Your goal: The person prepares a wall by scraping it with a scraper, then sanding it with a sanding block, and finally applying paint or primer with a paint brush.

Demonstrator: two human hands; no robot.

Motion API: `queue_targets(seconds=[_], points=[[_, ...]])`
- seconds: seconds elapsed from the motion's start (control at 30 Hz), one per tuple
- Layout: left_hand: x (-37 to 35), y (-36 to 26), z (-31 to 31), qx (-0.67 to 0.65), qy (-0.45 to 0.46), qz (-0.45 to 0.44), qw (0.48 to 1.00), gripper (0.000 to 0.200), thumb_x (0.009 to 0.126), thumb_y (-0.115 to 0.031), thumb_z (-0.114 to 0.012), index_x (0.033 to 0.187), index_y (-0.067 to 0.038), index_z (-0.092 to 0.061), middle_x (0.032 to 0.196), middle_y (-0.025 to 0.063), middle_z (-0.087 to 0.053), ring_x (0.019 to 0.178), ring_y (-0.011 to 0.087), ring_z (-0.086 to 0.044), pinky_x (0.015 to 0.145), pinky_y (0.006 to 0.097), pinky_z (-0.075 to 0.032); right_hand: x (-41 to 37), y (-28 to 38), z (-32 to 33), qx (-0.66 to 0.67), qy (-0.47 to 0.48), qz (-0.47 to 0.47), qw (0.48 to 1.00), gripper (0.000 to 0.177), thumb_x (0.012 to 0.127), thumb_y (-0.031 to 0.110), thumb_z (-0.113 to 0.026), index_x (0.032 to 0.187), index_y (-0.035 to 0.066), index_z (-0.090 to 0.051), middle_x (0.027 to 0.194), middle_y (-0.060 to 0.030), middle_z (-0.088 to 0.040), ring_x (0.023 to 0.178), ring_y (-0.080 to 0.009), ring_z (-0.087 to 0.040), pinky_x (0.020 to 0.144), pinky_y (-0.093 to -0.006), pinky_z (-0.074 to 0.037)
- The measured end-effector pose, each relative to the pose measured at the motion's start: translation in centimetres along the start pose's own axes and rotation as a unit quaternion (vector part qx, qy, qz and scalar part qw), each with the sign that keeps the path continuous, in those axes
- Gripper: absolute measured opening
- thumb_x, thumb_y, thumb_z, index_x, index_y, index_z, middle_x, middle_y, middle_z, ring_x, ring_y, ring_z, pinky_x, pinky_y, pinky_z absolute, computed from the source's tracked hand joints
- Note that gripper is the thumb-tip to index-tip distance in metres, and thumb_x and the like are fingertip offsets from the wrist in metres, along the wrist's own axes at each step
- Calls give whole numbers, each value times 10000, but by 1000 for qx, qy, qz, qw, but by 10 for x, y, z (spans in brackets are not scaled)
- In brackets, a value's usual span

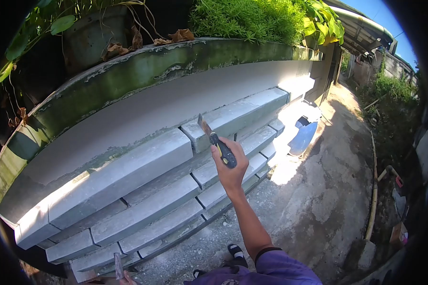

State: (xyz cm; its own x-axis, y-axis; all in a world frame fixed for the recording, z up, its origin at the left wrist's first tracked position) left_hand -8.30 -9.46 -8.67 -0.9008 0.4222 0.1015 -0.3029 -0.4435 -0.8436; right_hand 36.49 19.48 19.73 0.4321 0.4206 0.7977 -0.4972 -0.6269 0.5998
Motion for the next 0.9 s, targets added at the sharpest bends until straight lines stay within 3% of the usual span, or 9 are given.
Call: queue_targets(seconds=[0.07,0.27,0.37,0.53,0.6,0.67,0.77,0.9], points=[[0,-1,-1,-3,-1,0,1000,515,949,-373,-598,1194,76,-550,1119,239,-565,1062,379,-508,963,457,-378,3,2,4,-26,-28,21,999,236,806,54,-759,1014,-15,-674,912,-123,-660,792,-208,-633,734,-303,-499],[-6,-25,1,49,31,-24,998,464,940,-334,-615,1140,85,-599,1070,221,-608,1035,348,-532,952,437,-393,-10,2,-13,-8,35,19,999,237,797,49,-764,1003,-23,-672,923,-127,-665,806,-220,-642,741,-316,-505],[-4,-28,-5,-81,30,-97,992,434,934,-289,-618,1141,92,-605,1088,222,-629,1028,332,-553,944,435,-406,-13,12,-17,26,66,64,995,237,796,49,-766,1003,-21,-674,924,-127,-667,811,-219,-646,739,-309,-505],[6,8,-14,-139,-7,-161,977,404,919,-239,-620,1163,82,-606,1093,206,-646,1027,308,-564,952,415,-411,0,-1,-9,-4,-6,6,1000,236,795,34,-763,1008,-20,-678,922,-122,-667,804,-209,-642,736,-295,-503],[2,-7,-10,-154,-2,-158,975,394,914,-225,-621,1163,80,-607,1086,202,-652,1018,302,-570,944,410,-417,1,-8,-8,6,-21,-12,1000,249,781,22,-770,1013,-14,-683,924,-110,-663,789,-195,-626,734,-302,-501],[-12,-56,2,-161,18,-126,979,384,911,-216,-621,1153,82,-610,1072,199,-658,1001,297,-579,925,408,-428,-2,5,-13,8,17,61,998,276,773,24,-778,1033,-2,-689,958,-106,-661,759,-173,-615,709,-288,-500],[11,32,-20,44,31,-31,998,361,906,-207,-619,1117,86,-620,1034,220,-664,960,324,-598,881,424,-448,-22,33,-26,50,134,102,984,313,748,21,-796,1046,19,-701,1033,-108,-661,773,-167,-632,690,-279,-515],[3,7,-19,72,8,-32,997,328,889,-177,-624,1075,93,-627,958,246,-660,891,364,-606,824,448,-462,-52,49,-50,81,272,166,945,355,755,38,-790,1095,105,-714,1087,-69,-650,651,-124,-585,589,-252,-503]])
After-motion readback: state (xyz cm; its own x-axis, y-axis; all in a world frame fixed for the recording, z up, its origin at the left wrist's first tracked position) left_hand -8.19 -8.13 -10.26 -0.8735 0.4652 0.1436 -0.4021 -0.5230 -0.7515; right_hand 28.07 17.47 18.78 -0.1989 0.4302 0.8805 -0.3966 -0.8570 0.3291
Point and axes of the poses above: each hand's wrist, its own x-axis towards the middle knuckle, its own z-axis out of the back of the hand, y = z × x, the point moved 5 cm from there along x, towards the middle knuckle
